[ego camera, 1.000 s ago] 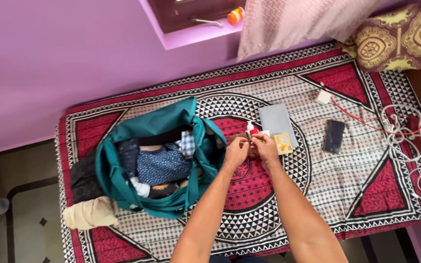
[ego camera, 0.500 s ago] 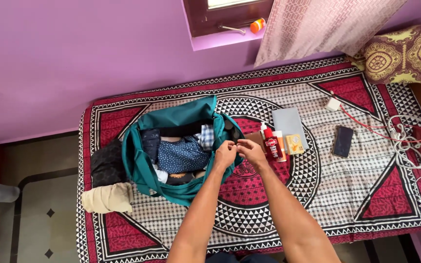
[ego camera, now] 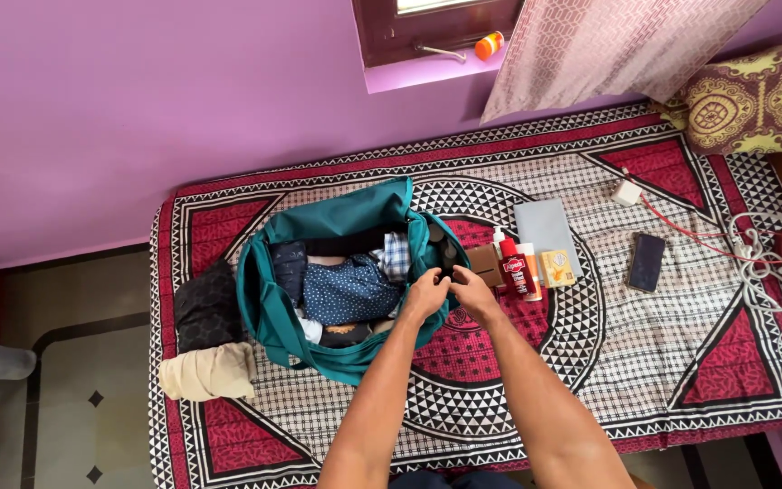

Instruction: The person unpacks a teal duffel bag on a patterned bed, removing toiletries and folded clothes one by one and placing them on the bed. Items include bottles, a wallet, and several garments, which are set aside in a small pile.

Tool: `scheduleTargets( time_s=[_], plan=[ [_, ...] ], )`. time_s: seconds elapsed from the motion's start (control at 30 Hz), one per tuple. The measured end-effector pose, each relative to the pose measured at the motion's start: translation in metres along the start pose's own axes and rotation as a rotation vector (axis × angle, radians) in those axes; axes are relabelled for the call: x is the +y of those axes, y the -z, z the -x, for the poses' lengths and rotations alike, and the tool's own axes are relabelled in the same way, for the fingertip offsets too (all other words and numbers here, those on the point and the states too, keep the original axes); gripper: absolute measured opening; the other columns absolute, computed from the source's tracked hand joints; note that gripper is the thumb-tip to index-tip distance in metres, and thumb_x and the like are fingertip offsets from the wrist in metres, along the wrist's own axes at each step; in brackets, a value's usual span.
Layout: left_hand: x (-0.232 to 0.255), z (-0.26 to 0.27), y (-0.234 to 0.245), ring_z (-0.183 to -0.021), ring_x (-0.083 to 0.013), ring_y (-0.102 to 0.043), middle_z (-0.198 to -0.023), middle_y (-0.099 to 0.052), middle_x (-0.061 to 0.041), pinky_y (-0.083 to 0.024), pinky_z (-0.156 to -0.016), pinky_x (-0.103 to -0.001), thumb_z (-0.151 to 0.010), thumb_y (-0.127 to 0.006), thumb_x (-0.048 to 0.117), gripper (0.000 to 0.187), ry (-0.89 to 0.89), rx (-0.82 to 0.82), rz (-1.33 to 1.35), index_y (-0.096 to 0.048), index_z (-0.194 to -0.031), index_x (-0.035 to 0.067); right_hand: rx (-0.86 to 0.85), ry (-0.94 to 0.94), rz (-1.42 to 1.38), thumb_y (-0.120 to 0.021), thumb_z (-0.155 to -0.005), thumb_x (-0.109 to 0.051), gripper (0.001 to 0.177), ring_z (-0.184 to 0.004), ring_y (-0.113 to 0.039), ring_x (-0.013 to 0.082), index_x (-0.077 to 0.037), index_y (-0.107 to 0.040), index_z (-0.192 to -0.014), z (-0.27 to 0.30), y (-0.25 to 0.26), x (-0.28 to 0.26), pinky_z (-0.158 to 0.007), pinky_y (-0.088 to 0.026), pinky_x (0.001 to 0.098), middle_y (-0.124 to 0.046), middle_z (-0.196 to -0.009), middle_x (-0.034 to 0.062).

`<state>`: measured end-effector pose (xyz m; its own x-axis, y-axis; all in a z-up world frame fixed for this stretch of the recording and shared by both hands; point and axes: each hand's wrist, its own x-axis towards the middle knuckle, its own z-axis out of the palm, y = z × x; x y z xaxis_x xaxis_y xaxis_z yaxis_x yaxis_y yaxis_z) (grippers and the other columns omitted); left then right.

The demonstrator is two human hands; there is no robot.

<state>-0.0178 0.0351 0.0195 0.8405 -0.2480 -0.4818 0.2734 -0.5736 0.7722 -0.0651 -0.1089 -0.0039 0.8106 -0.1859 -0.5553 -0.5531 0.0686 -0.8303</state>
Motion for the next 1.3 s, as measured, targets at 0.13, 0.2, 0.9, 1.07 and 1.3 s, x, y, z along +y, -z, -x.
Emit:
scheduleTargets(
  time_s=[0.13, 0.2, 0.9, 1.07, 1.3],
  plan=[
    [-0.002, -0.004, -0.009, -0.122, -0.034, -0.066, -0.131, -0.069, -0.019, -0.052, -0.102, -0.04, -0.096, -0.059, 0.042, 0.054, -0.003, -0.061, 0.043, -0.06, -0.139, 0.009, -0.018, -0.043, -0.049, -0.063, -0.095, -0.018, 0.064, -0.125, -0.06, 0.02, -0.003, -0.043, -0.153, -0.01, -0.003, 0.01, -0.093, -0.05, 0.0301, -0.058, -0.148, 0.0144],
    [-0.004, -0.007, -0.017, -0.127, -0.0359, -0.062, -0.136, -0.066, -0.02, -0.048, -0.106, -0.041, -0.098, -0.052, 0.044, 0.054, 0.007, -0.064, 0.031, -0.06, -0.14, 0.01, -0.002, -0.06, -0.097, -0.056, -0.098, -0.018, 0.059, -0.119, -0.06, 0.0214, -0.003, -0.042, -0.153, -0.019, -0.004, 0.021, -0.091, -0.05, 0.0318, -0.06, -0.146, 0.0147],
    [0.006, -0.067, -0.029, -0.144, -0.0427, -0.042, -0.158, -0.04, -0.027, -0.034, -0.118, -0.044, -0.089, -0.055, 0.035, 0.086, 0.243, -0.002, 0.262, -0.019, -0.162, 0.009, 0.091, -0.167, 0.016, -0.061, -0.097, -0.033, 0.045, -0.096, -0.067, 0.0172, 0.005, -0.067, -0.121, -0.037, -0.021, -0.026, -0.081, -0.053, 0.0335, -0.073, -0.109, 0.013],
    [-0.051, -0.092, -0.04, -0.148, -0.0455, -0.034, -0.162, -0.031, -0.03, -0.028, -0.122, -0.045, -0.091, -0.055, 0.033, 0.088, 0.191, 0.027, 0.063, -0.012, -0.163, 0.005, 0.05, -0.021, 0.003, -0.06, -0.094, -0.017, 0.04, -0.104, -0.065, 0.0176, 0.001, -0.064, -0.13, -0.05, -0.008, -0.013, -0.089, -0.051, 0.032, -0.071, -0.119, 0.0108],
    [-0.038, -0.095, -0.033, -0.144, -0.0454, -0.036, -0.161, -0.029, -0.028, -0.03, -0.118, -0.046, -0.084, -0.061, 0.027, 0.096, 0.178, 0.026, 0.024, -0.008, -0.162, 0.007, 0.005, 0.009, 0.05, -0.059, -0.095, -0.012, 0.044, -0.111, -0.064, 0.0153, -0.004, -0.058, -0.139, -0.044, 0.003, -0.018, -0.094, -0.05, 0.0303, -0.068, -0.127, 0.0061]
  ],
)
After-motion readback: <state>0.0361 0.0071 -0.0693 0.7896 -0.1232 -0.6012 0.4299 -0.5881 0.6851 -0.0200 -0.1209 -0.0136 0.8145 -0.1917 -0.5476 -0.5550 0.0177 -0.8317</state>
